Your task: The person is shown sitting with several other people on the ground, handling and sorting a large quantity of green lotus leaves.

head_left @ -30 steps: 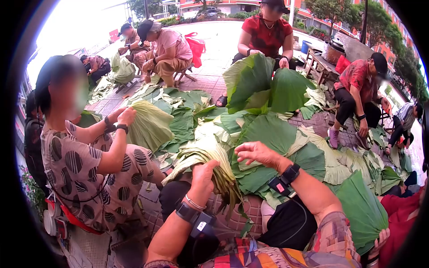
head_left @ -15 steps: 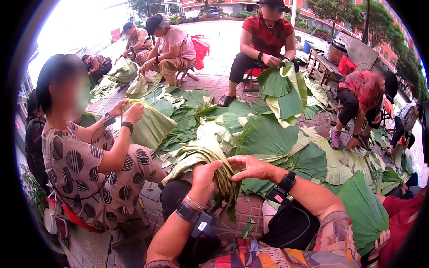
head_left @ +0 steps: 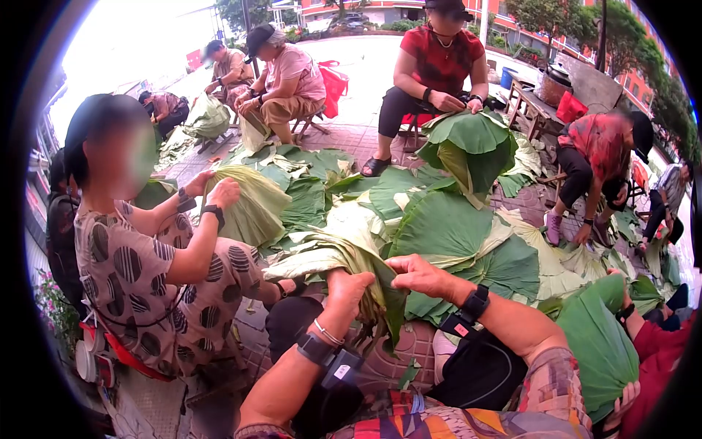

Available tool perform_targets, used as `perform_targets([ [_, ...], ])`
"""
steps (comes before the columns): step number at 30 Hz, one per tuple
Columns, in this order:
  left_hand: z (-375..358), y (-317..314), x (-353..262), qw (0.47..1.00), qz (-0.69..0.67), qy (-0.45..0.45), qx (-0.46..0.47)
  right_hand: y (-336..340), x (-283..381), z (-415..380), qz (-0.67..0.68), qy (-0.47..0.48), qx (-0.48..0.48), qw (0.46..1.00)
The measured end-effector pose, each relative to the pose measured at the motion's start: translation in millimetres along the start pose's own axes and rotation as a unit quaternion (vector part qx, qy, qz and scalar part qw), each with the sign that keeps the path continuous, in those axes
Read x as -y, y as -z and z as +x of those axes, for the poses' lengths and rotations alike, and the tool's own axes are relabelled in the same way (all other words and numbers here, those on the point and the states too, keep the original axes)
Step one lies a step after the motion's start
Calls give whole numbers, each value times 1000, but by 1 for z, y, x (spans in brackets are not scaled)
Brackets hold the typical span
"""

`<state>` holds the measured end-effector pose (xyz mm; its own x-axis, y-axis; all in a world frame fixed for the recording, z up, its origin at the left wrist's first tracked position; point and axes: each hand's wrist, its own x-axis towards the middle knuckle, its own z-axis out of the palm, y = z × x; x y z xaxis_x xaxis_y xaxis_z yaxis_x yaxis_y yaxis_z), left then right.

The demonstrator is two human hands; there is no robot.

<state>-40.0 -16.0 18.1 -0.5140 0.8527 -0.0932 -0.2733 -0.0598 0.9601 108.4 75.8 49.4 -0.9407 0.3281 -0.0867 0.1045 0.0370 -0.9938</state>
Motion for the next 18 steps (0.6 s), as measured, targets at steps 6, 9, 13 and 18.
perform_targets([
  [6, -3, -3, -11, 998, -64, 2, -12, 38, -9, 9, 92, 42, -162, 982],
  [9, -2, -2, -10, 998, -57, 14, -19, 86, -28, 10, 103, 54, -257, 959],
  [13, 2, 2, -7, 998, -46, 37, -31, 154, -53, -1, 106, 92, -345, 928],
  [18, -1, -1, -12, 998, -39, 20, -35, 203, -93, -30, 52, 64, -512, 855],
])
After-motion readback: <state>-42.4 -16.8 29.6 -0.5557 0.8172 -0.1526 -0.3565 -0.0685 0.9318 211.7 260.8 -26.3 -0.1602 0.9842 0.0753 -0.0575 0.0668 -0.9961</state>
